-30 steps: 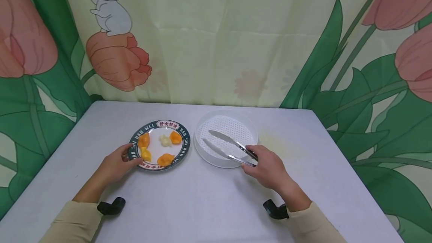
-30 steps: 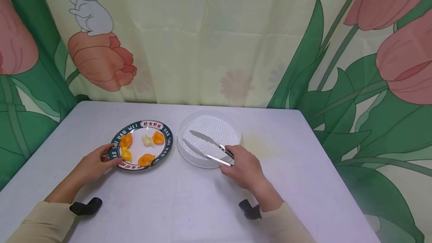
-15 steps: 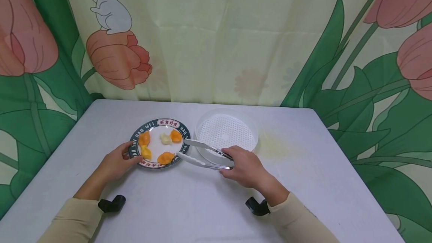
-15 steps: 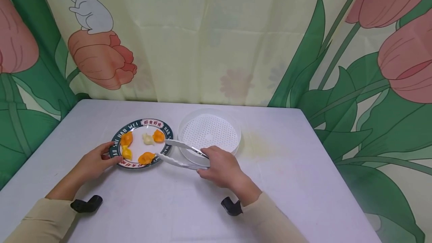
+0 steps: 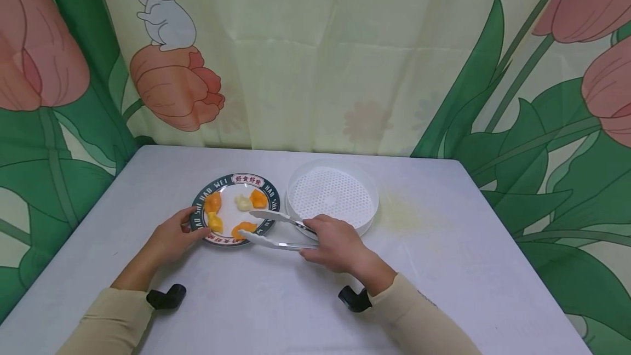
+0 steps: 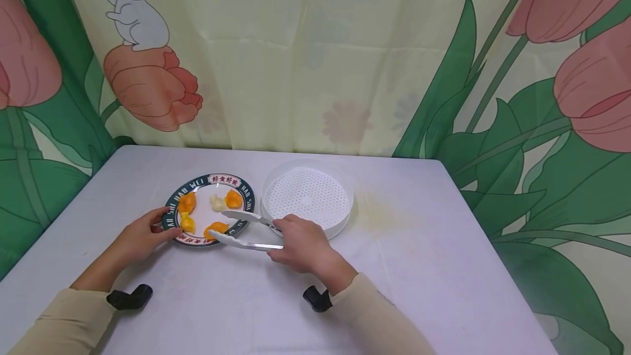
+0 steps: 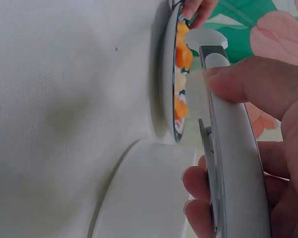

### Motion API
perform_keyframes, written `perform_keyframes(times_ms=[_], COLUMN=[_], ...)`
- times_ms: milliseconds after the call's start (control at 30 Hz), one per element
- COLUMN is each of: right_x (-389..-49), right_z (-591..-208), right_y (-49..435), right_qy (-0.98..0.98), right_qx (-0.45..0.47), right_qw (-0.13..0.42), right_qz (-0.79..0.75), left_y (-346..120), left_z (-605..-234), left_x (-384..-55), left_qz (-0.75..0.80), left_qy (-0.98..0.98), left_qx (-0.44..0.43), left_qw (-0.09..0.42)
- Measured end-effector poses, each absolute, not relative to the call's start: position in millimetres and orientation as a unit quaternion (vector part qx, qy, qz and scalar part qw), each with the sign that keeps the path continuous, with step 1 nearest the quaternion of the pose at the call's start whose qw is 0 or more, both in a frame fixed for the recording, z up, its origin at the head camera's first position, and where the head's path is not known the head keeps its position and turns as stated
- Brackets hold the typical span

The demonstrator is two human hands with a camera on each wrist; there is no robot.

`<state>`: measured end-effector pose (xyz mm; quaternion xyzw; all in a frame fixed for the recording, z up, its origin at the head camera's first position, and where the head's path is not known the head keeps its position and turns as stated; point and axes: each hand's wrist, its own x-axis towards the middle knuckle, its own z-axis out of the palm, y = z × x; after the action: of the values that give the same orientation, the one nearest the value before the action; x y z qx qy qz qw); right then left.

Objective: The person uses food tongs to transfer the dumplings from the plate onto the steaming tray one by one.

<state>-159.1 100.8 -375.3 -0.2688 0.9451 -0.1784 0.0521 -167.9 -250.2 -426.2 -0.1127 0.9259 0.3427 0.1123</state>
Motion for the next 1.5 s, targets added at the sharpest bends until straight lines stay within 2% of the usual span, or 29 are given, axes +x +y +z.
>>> perform_keyframes(times_ms=[567,867,1500], right_x=[-164,-164,-163], right_z=[-374,-373,-375], right_y=[82,83,97], right_qy=[0.948,0.946,0.941], right_qx=[-0.247,-0.258,-0.269], right_qw=[0.113,0.115,0.049], right_qz=[-0.163,-0.162,-0.198], left_y=[-244,-239,-237], left_z=[-427,-429,-430], left_x=[-163,-161,-165], left_qz=[0.329,0.323,0.33], left_qy=[0.931,0.937,0.935], left_qx=[-0.116,-0.101,-0.093], left_qw=[0.105,0.093,0.094])
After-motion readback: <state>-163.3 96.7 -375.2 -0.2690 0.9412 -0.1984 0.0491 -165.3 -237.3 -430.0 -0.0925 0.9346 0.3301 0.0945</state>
